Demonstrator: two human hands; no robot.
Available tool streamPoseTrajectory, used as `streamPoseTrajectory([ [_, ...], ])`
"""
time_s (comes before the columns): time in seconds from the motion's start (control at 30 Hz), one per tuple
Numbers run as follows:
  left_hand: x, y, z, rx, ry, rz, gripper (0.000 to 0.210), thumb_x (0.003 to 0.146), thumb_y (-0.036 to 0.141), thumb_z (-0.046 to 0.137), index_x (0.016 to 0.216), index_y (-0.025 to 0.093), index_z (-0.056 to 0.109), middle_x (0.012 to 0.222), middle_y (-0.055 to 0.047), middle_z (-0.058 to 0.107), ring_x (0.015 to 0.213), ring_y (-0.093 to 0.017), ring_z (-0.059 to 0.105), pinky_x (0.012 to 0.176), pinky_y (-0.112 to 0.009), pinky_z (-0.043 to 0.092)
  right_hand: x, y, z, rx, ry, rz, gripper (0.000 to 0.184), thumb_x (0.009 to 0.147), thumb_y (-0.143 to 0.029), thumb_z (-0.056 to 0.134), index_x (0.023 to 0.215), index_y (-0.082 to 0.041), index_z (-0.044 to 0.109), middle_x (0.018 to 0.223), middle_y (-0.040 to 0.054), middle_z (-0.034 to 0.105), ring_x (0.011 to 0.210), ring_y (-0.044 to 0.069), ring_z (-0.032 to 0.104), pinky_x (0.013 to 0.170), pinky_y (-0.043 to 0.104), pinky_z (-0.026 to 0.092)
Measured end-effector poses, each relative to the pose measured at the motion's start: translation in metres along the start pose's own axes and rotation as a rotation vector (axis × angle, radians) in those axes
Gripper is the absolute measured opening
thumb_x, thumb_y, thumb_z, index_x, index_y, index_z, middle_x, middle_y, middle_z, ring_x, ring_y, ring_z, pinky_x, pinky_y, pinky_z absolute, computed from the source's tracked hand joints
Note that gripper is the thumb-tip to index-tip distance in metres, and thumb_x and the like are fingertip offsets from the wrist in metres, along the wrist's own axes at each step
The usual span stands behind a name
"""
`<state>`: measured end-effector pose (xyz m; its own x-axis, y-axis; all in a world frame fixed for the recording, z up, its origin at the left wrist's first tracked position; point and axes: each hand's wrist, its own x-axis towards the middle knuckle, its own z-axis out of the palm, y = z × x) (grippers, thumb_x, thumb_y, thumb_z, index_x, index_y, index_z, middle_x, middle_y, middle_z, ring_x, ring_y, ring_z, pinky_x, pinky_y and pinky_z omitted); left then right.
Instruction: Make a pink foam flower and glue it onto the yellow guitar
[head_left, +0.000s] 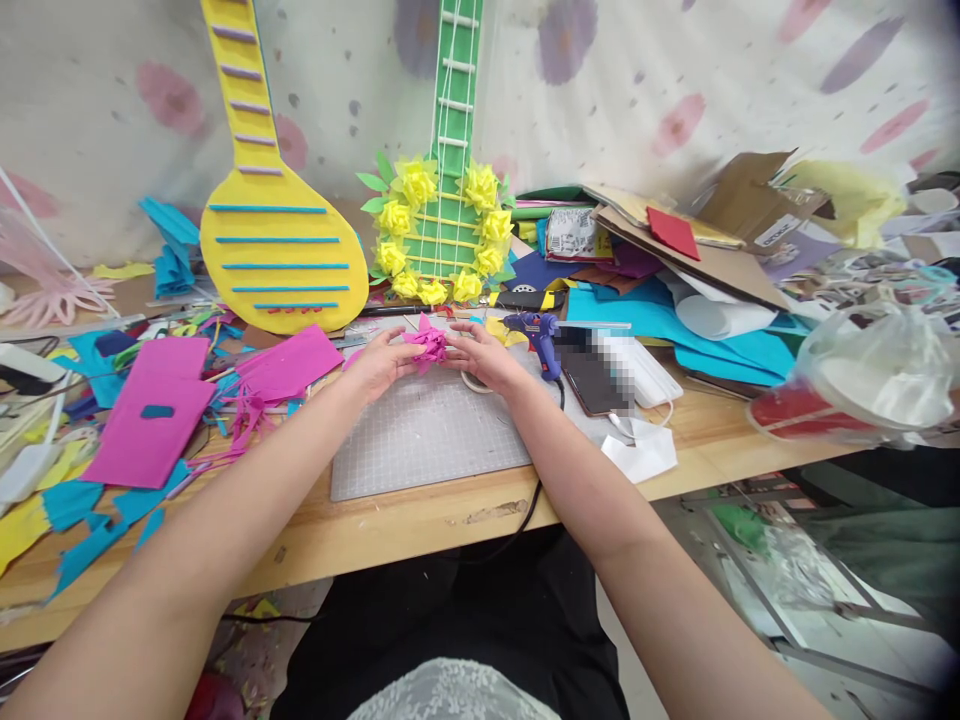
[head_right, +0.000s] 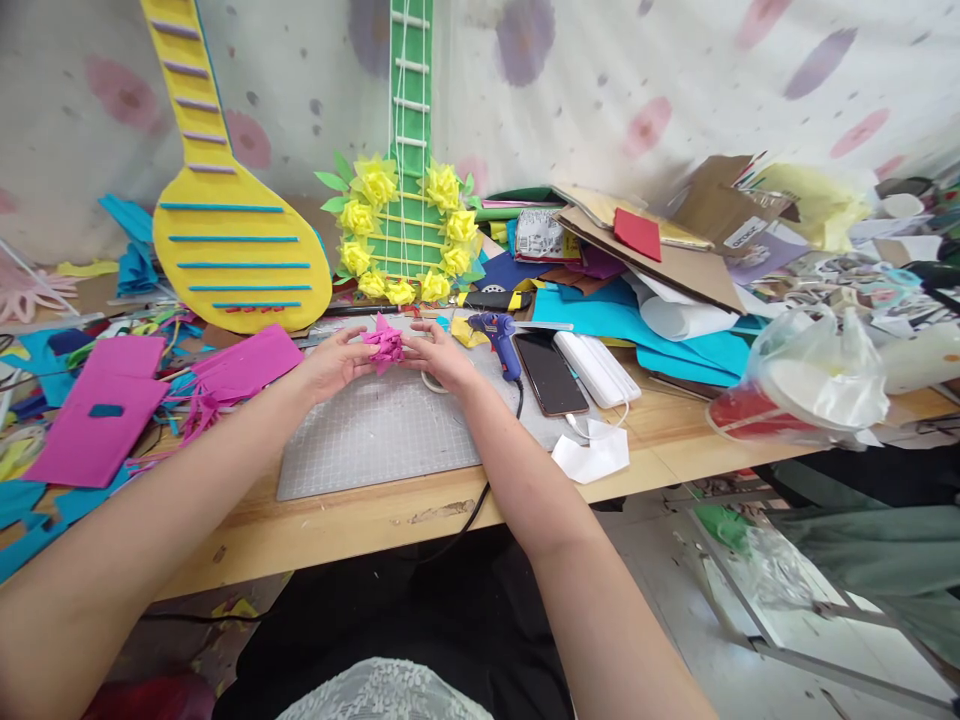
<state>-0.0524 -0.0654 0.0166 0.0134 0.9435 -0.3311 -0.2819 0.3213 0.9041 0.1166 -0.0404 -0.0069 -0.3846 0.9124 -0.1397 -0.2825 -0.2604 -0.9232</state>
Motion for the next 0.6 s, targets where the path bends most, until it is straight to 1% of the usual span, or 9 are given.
streamPoseTrajectory([
  [0.1,-0.001,0.000,0.000,0.019,0.005,-0.002,0.075,0.060,0.007,0.075,0.125,0.016,0.039,0.093,-0.008,0.068,0.079,-0.019,0.068,0.080,-0.036,0.052,0.000,0.000,0.002,0.010,-0.008,-0.004,0.037,0.075,-0.027,0.067,0.102,-0.022,0.042,0.086,-0.0002,0.063,0.076,0.011,0.064,0.088,0.036,0.052],
  [0.2,0.000,-0.002,-0.001,0.027,-0.004,0.024,0.074,0.060,0.008,0.075,0.124,0.016,0.039,0.098,-0.009,0.067,0.079,-0.018,0.068,0.079,-0.036,0.053,-0.001,0.002,0.007,0.045,-0.020,-0.013,0.039,0.074,-0.030,0.068,0.102,-0.023,0.042,0.089,-0.0002,0.063,0.079,0.011,0.064,0.088,0.034,0.052],
  [0.3,0.002,-0.005,-0.001,0.042,-0.017,0.071,0.072,0.061,0.010,0.074,0.123,0.015,0.039,0.104,-0.011,0.065,0.079,-0.018,0.067,0.078,-0.037,0.053,-0.001,0.005,0.012,0.053,-0.011,-0.006,0.040,0.072,-0.032,0.069,0.101,-0.023,0.042,0.089,0.0006,0.062,0.080,0.013,0.063,0.082,0.034,0.054],
  [0.4,0.004,-0.008,-0.003,0.087,-0.035,0.145,0.071,0.058,0.010,0.074,0.122,0.016,0.042,0.106,-0.011,0.064,0.087,-0.019,0.066,0.083,-0.038,0.051,0.000,0.006,0.015,-0.014,0.035,-0.055,0.044,0.069,-0.029,0.070,0.102,-0.022,0.042,0.091,0.0020,0.061,0.083,0.014,0.062,0.083,0.035,0.053],
  [0.47,0.007,-0.006,-0.007,0.124,-0.059,0.205,0.073,0.056,0.009,0.073,0.122,0.016,0.043,0.109,-0.012,0.063,0.099,-0.022,0.062,0.090,-0.038,0.047,0.001,0.005,0.016,-0.148,0.069,-0.161,0.049,0.067,-0.027,0.071,0.106,-0.022,0.041,0.097,0.0041,0.061,0.089,0.016,0.062,0.088,0.038,0.050],
  [0.5,0.008,-0.005,-0.010,0.140,-0.060,0.232,0.074,0.055,0.007,0.071,0.123,0.017,0.044,0.111,-0.012,0.063,0.106,-0.023,0.060,0.092,-0.039,0.046,0.002,0.004,0.016,-0.258,0.095,-0.243,0.053,0.066,-0.025,0.071,0.109,-0.022,0.040,0.102,0.0056,0.060,0.095,0.017,0.061,0.092,0.040,0.048],
  [0.57,0.012,-0.001,-0.018,0.158,-0.022,0.266,0.071,0.055,0.005,0.066,0.122,0.019,0.046,0.114,-0.011,0.062,0.115,-0.024,0.054,0.095,-0.039,0.044,0.002,0.002,0.017,-0.564,0.152,-0.437,0.058,0.067,-0.021,0.068,0.117,-0.023,0.040,0.112,0.0084,0.056,0.108,0.021,0.054,0.100,0.044,0.041],
  [0.6,0.013,0.001,-0.022,0.157,0.016,0.267,0.068,0.055,0.005,0.063,0.120,0.020,0.047,0.114,-0.010,0.061,0.116,-0.024,0.053,0.095,-0.039,0.044,0.002,0.001,0.017,-0.740,0.167,-0.535,0.058,0.068,-0.018,0.065,0.120,-0.023,0.040,0.116,0.0093,0.054,0.115,0.023,0.049,0.104,0.047,0.036],
])
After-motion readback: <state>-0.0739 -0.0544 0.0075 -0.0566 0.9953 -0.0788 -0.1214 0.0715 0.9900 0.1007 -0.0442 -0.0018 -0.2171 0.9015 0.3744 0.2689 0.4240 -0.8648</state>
